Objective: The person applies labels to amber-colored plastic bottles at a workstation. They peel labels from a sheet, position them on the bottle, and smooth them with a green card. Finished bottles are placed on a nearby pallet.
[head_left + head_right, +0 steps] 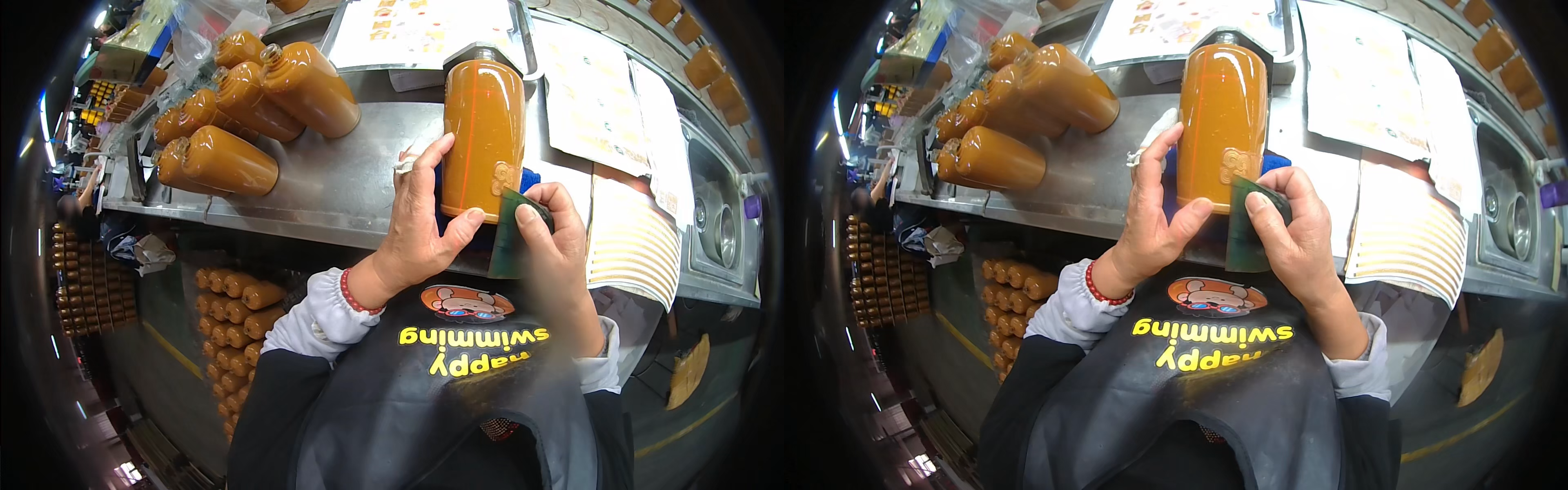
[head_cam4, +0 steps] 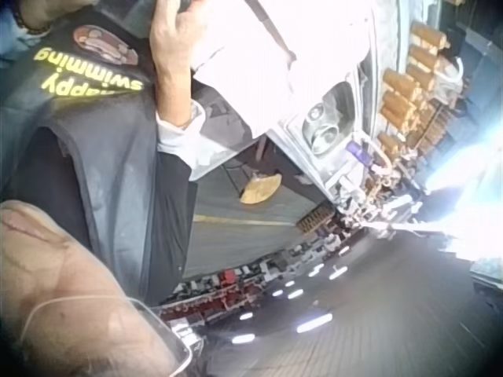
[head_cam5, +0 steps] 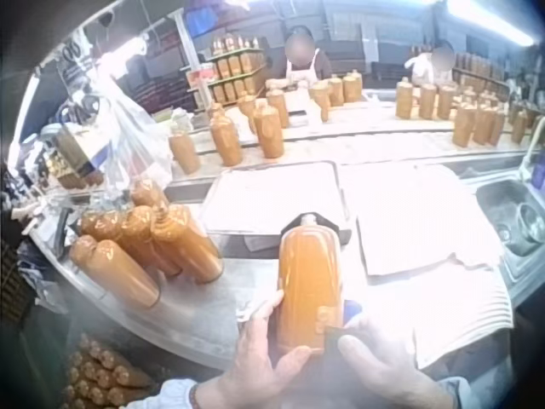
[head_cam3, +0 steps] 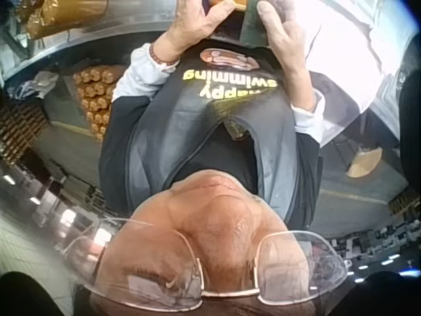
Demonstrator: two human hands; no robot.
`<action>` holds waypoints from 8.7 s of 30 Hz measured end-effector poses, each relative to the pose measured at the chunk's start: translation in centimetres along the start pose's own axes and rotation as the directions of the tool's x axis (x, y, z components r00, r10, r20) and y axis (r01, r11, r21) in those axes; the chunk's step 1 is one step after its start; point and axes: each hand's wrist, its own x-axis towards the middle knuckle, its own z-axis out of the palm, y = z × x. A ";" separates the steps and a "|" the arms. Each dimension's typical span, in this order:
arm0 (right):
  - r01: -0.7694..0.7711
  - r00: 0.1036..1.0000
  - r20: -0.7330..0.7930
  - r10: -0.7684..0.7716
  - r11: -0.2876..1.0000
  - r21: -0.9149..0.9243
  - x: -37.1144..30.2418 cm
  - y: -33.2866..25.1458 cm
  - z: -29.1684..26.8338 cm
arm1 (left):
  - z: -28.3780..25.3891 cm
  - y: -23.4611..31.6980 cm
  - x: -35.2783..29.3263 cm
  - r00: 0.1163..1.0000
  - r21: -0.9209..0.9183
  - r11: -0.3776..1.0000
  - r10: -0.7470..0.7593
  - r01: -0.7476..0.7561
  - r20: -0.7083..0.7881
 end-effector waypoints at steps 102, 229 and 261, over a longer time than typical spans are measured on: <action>0.313 0.750 0.167 -0.640 0.122 -0.942 -2.5 -4.3 -22.1 | 3.5 8.4 5.4 0.823 -0.342 0.932 0.098 0.121 0.560; 0.003 0.942 -0.070 -0.329 0.215 -0.977 8.8 -6.2 -37.8 | -1.7 0.0 0.3 0.990 0.324 0.939 0.079 -0.113 0.117; 0.595 0.797 0.414 -0.441 0.453 -0.664 12.1 -7.3 -0.4 | 0.4 -1.3 6.9 0.973 -0.552 0.808 -0.227 0.208 0.035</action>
